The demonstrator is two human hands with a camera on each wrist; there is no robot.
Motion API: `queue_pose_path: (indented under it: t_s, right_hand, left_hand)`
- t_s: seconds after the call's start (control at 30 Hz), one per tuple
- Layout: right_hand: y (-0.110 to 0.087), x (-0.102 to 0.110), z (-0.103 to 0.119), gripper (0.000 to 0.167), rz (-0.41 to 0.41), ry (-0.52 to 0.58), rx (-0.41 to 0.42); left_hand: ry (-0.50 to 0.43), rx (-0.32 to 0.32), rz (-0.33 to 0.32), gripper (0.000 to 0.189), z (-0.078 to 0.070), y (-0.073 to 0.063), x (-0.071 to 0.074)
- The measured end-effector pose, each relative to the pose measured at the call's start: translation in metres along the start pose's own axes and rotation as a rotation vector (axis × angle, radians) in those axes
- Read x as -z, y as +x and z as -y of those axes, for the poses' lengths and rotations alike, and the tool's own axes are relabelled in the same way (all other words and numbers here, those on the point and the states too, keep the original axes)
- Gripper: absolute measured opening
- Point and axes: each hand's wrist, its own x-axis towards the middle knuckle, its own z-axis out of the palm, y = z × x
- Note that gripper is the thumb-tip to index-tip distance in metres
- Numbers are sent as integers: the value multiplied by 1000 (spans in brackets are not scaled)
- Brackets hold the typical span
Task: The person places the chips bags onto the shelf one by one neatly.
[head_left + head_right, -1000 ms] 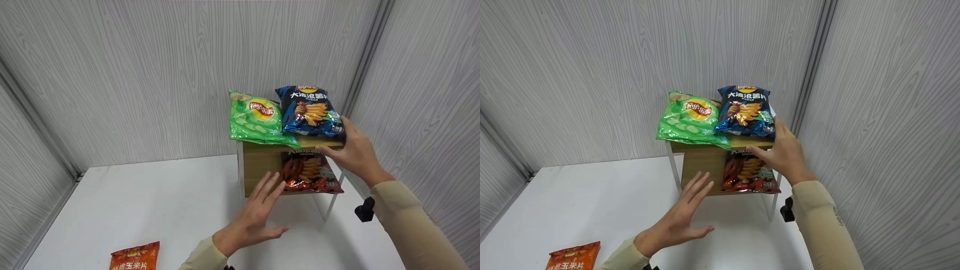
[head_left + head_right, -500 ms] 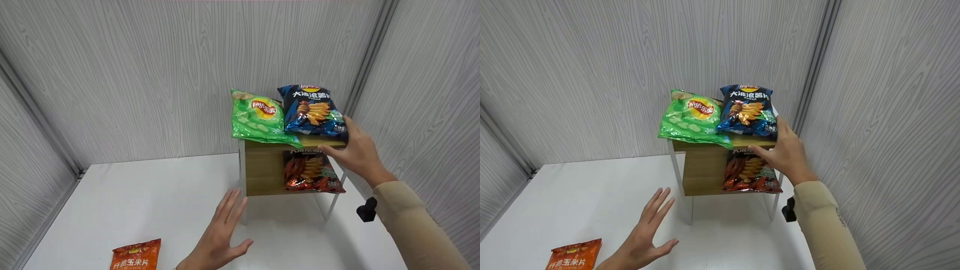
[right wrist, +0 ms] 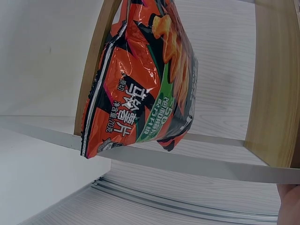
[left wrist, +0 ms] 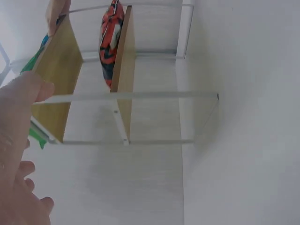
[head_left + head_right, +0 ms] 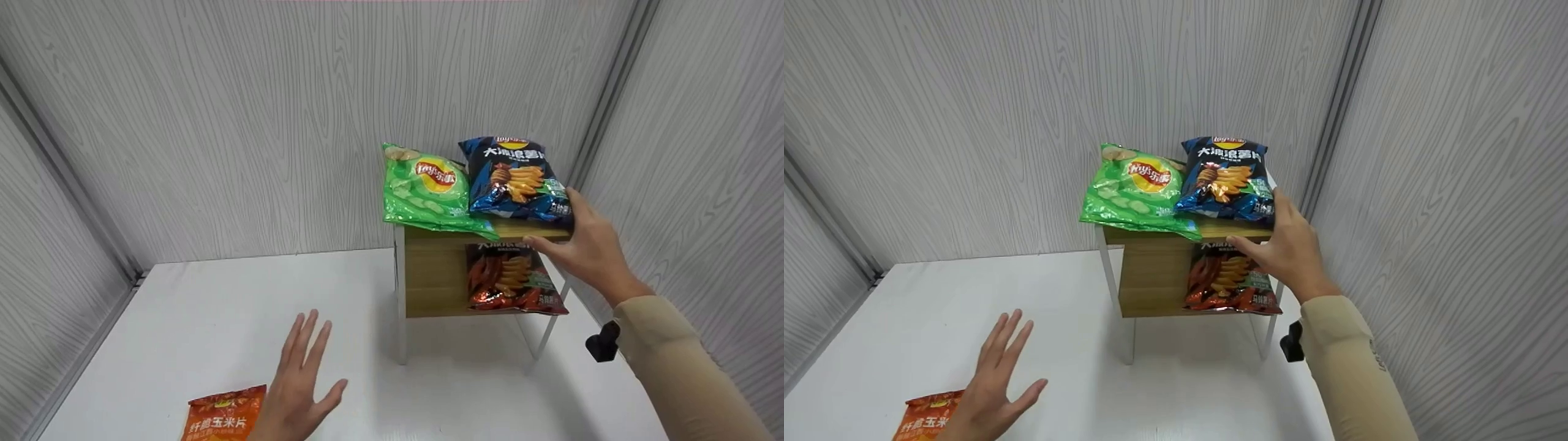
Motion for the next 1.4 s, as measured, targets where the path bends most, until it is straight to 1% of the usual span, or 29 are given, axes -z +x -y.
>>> queue_pose_path:
  t_s: [0.07,0.13,0.2,0.27,0.4,0.47,0.53,0.6,0.63,0.73,0.8,0.83,0.87,0.9,0.93,0.97,1.0,1.03,1.1,1.17,1.23,1.27,1.33,1.4]
  right_hand:
    - [0,-1,-1,103,-3,-2,1]
    - [0,-1,-1,102,-5,-3,0]
    - [1,-1,-1,102,-4,-2,0]
    - [1,-1,-1,102,-4,-5,-1]
    - [1,-1,1,104,-1,-1,-4]
    - [1,-1,1,105,0,0,-6]
    - [0,-1,1,106,5,-6,-14]
    - [0,0,1,106,9,-12,-26]
    - [0,0,1,106,12,-14,-32]
    - [0,1,2,107,22,-13,-39]
    - [0,1,2,107,27,-9,-38]
    - [0,1,2,107,29,-7,-39]
    - [-1,1,3,106,29,-5,-39]
    - [-1,1,2,106,28,-4,-40]
    - [-1,1,3,106,28,-2,-40]
    - [-1,1,3,106,29,-1,-41]
    - [-1,1,3,106,30,0,-41]
    - [-1,1,3,106,29,1,-38]
    - [-1,1,3,106,31,3,-36]
    - [-1,1,3,107,32,1,-36]
    - [-2,2,3,106,30,-2,-37]
    - [-2,2,3,106,31,-4,-39]
    - [-2,2,3,106,32,-9,-41]
    - [-3,2,3,106,31,-13,-46]
  left_hand:
    - [2,57,-12,100,11,-6,7]
    - [4,91,-24,95,23,-13,14]
    - [28,97,-39,85,34,-22,19]
    - [58,104,-61,81,45,-31,23]
    - [124,104,-122,87,66,-52,27]
    - [154,82,-147,90,77,-63,28]
    - [177,66,-155,92,87,-75,28]
    - [195,90,-123,97,93,-88,29]
    - [198,128,-92,94,93,-94,29]
    - [216,304,-5,93,93,-115,26]
    - [215,417,25,96,94,-130,20]
    - [212,462,43,100,96,-138,15]
    - [222,495,55,101,99,-147,9]
    - [227,499,58,101,103,-156,3]
    - [240,483,56,100,108,-165,-2]
    - [234,484,66,100,113,-172,-8]
    - [249,478,97,102,116,-179,-12]
    - [274,482,142,106,119,-183,-16]
    - [322,468,200,107,122,-186,-19]
    - [352,481,262,106,118,-179,-19]
    - [390,482,308,107,111,-169,-15]
    - [387,494,330,107,107,-163,-13]
    - [362,539,385,109,99,-151,-11]
    - [319,604,473,111,92,-141,-10]
